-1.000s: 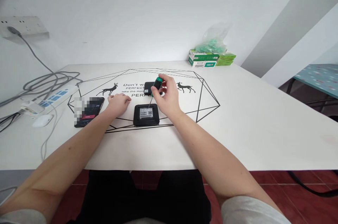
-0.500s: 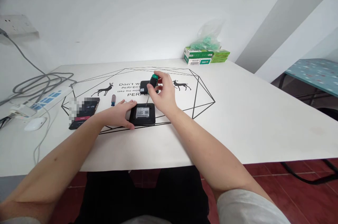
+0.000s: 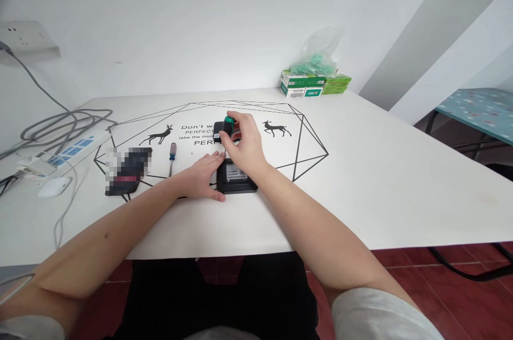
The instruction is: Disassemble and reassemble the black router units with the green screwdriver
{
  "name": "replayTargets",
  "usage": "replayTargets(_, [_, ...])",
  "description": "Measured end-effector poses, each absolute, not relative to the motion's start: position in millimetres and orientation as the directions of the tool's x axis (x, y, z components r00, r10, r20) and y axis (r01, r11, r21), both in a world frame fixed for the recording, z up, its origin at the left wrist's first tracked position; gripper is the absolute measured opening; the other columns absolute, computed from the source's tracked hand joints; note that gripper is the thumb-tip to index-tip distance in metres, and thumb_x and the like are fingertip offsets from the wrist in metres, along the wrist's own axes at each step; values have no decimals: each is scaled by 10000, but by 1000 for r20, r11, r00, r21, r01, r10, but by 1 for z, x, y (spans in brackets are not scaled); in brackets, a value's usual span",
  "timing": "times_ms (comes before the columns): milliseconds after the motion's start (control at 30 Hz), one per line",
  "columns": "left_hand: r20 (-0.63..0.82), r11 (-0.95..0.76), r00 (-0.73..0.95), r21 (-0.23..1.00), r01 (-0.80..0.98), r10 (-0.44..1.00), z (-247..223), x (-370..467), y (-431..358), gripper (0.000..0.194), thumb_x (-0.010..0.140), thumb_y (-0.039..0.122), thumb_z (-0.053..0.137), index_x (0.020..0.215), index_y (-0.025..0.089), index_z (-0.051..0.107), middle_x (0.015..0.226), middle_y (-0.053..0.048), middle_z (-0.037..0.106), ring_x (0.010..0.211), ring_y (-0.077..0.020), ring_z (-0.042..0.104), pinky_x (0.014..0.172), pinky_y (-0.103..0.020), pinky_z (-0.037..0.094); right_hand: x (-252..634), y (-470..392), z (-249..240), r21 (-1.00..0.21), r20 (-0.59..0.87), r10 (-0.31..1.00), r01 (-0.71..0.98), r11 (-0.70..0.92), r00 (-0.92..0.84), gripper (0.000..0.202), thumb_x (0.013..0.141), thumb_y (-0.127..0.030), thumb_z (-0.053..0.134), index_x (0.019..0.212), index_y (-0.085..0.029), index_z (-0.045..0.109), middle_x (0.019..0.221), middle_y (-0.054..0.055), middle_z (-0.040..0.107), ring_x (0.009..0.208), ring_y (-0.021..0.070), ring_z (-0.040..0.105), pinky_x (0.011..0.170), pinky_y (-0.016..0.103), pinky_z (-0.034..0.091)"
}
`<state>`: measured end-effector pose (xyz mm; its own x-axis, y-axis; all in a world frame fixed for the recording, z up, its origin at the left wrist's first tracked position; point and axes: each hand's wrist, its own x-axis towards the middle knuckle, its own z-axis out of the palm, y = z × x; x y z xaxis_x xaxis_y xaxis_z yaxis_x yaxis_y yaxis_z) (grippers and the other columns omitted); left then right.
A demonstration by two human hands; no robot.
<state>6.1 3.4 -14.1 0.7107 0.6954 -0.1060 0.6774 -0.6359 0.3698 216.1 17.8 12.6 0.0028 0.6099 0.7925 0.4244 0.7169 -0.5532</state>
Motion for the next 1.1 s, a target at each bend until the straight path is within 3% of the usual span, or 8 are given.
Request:
replayTargets(133, [-89, -652, 724, 370, 662, 685, -14, 7, 4, 1393, 814, 928, 687, 1790, 95, 144, 1839, -241, 214, 1720, -470, 117, 1394, -595, 93, 216, 18, 14, -560, 785, 619, 430, 709, 0, 419, 956, -305, 675, 1364, -324, 585, 1236, 74, 663, 1062, 243, 673, 737, 409, 677])
replayTargets(333, [-112, -650, 720, 352, 673, 685, -17, 8, 3, 1398, 849, 949, 624, 1791, 73, 78, 1850, -264, 107, 1728, -452, 74, 1393, -597, 70, 214, 20, 11, -593, 761, 649, 411, 692, 6, 427, 937, -324, 710, 1352, -311, 613, 1205, 76, 674, 1037, 243, 672, 739, 412, 677])
replayTargets(733, [-139, -651, 714, 321, 688, 686, -18, 8, 3, 1439, 838, 1011, 538, 1794, 75, 6, 1859, -246, 61, 1732, -443, 42, 1396, -598, 44, 208, 22, 12, -670, 723, 690, 286, 685, 41, 353, 908, -386, 811, 1226, -314, 672, 1108, 39, 638, 1002, 216, 649, 710, 353, 631])
replayTargets(933, [-142, -658, 717, 306, 688, 683, -17, 9, 2, 1422, 845, 1010, 530, 1794, 87, 12, 1859, -247, 61, 1734, -432, 53, 1397, -579, 41, 212, 24, 9, -715, 683, 729, 162, 680, -44, 332, 1045, -506, 622, 1317, -321, 656, 1251, 70, 703, 1099, 239, 696, 865, 436, 670])
replayTargets(1033, [-155, -653, 713, 306, 693, 684, -16, 9, 2, 1420, 844, 1010, 533, 1794, 96, 4, 1861, -241, 51, 1733, -435, 54, 1397, -576, 40, 213, 24, 9, -721, 683, 721, 56, 691, -116, 317, 1098, -495, 520, 1337, -337, 657, 1254, 58, 734, 1093, 236, 736, 965, 492, 660])
replayTargets(1100, [-163, -650, 711, 307, 695, 684, -16, 9, 2, 1423, 846, 1009, 529, 1793, 89, -2, 1860, -244, 49, 1733, -433, 51, 1397, -571, 39, 213, 23, 11, -676, 725, 681, 81, 732, -105, 309, 1114, -480, 488, 1312, -339, 678, 1257, 60, 728, 1155, 247, 726, 1012, 517, 642])
